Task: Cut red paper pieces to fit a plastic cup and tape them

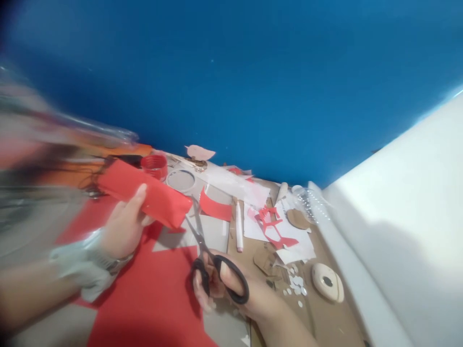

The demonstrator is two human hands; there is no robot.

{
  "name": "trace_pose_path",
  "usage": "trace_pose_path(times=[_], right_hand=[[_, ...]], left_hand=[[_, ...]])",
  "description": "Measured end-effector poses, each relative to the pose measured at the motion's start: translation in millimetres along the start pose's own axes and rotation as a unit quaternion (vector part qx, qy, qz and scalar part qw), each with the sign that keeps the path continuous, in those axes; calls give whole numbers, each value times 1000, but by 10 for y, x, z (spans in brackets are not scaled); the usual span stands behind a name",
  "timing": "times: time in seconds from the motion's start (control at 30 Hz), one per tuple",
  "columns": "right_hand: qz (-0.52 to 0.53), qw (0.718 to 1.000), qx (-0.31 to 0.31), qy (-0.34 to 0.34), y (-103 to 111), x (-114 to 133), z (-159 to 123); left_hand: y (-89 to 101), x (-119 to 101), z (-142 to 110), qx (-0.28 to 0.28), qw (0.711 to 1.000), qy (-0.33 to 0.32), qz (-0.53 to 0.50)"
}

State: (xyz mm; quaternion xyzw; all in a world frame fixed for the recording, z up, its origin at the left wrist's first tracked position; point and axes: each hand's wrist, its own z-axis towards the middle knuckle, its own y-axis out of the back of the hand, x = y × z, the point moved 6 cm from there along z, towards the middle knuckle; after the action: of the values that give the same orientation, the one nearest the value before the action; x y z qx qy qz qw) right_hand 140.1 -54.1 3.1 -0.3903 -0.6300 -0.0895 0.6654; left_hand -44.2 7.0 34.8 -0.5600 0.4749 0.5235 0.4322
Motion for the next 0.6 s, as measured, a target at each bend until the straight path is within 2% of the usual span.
trace_pose_path(times=[0.1, 0.17, 0.27, 0.37, 0.5, 0.6], right_hand=[[-7, 999, -37, 17, 18, -5, 21], [-43, 996, -76, 22, 15, 27, 32], [-115, 987, -111, -13, -46, 75, 36], [-153, 978, -136, -37, -104, 83, 26], [-153, 971, -183, -3, -92, 40, 4], [-151, 968, -202, -1, -53, 4, -10]], left_hand=[[-30, 22, -15, 13, 1000, -14, -17], [-99, 72, -39, 63, 997, -1, -42], [-187, 128, -95, 125, 990, 31, -65], [-213, 122, -147, 133, 988, 39, -62], [-226, 111, -202, 135, 989, 40, -46], [-227, 125, -223, 143, 988, 37, -43]])
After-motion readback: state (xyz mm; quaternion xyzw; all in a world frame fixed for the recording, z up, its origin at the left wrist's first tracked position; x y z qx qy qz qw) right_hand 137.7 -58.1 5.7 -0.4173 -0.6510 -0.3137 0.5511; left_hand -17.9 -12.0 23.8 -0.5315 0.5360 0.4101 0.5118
